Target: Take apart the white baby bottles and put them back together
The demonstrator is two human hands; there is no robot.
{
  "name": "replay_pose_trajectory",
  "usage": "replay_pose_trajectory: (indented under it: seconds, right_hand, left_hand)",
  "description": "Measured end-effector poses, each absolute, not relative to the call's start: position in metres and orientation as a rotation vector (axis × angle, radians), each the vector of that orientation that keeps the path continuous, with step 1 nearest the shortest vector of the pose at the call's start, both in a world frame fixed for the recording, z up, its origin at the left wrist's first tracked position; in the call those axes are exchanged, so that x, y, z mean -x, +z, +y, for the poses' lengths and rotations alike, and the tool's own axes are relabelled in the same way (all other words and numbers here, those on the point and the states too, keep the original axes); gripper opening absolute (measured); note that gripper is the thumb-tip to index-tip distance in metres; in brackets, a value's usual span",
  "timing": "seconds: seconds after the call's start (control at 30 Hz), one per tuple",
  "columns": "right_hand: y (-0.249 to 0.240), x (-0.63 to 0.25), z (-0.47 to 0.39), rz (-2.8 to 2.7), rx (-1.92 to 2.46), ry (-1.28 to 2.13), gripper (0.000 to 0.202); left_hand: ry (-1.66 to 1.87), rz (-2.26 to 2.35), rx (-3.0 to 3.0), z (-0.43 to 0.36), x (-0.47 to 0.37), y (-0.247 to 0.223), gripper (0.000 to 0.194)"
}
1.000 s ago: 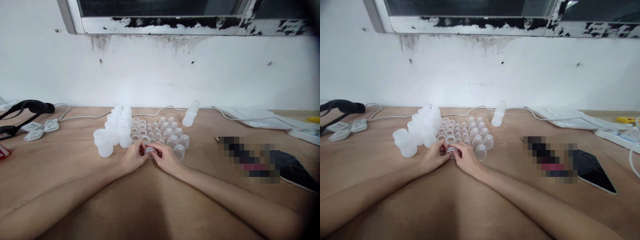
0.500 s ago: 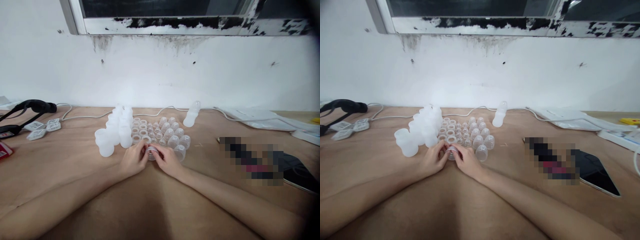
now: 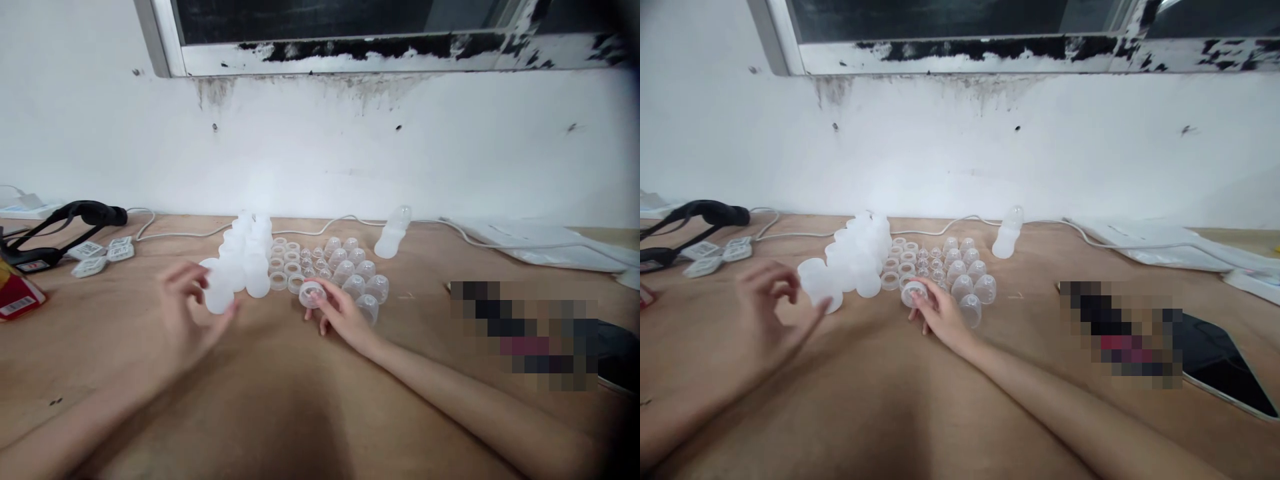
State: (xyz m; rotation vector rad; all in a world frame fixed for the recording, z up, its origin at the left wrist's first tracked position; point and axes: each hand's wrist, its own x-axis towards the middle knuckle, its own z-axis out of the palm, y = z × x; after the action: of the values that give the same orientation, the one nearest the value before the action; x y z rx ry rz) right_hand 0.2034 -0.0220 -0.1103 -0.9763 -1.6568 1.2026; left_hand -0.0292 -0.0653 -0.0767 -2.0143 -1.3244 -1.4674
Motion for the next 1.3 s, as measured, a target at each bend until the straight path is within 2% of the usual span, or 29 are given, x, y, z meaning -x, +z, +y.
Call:
replay_pose_trajectory:
  seconds: [0.07,0.13,0.23,0.3,0.5,0.63,0.93,1.2,1.3]
  right_hand:
    - [-0.11,-0.203,-0.021,-1.549,0.875,1.301,0.043]
    - [-0.111,-0.203,-0.021,-1.448,0.832,1.381,0.044]
    - [-0.113,-0.204,-0.022,-1.357,0.834,1.457,0.041]
    - [-0.113,-0.205,-0.023,-1.339,0.842,1.486,0.039]
    - [-0.113,-0.205,-0.026,-1.274,0.866,1.515,0.037]
    - [-0.113,-0.204,-0.025,-1.242,0.863,1.54,0.039]
    - [-0.114,-0.204,-0.024,-1.249,0.862,1.54,0.035]
    - [-0.104,-0.206,-0.03,-1.348,0.774,1.075,0.033]
    - [-0.104,-0.208,-0.032,-1.415,0.751,0.994,0.034]
  left_hand:
    - [-1.548,-1.574,1.874,-0.054,0.053,-0.077,0.067]
    - [-1.422,-1.809,1.915,-0.042,0.071,-0.085,0.071]
    - [-1.213,-2.018,2.028,-0.035,0.079,-0.099,0.047]
    - [-1.216,-1.978,2.076,-0.041,0.073,-0.103,0.04]
    - [-1.267,-1.876,2.529,-0.047,0.008,-0.082,0.037]
    - [-1.293,-1.814,2.688,-0.032,-0.026,-0.085,0.034]
    - [-1.348,-1.855,2.753,-0.021,-0.022,-0.106,0.038]
    - [-1.393,-1.467,2.948,-0.026,-0.024,-0.097,0.035]
    - [-1.342,-1.516,3.079,-0.028,-0.021,-0.09,0.037]
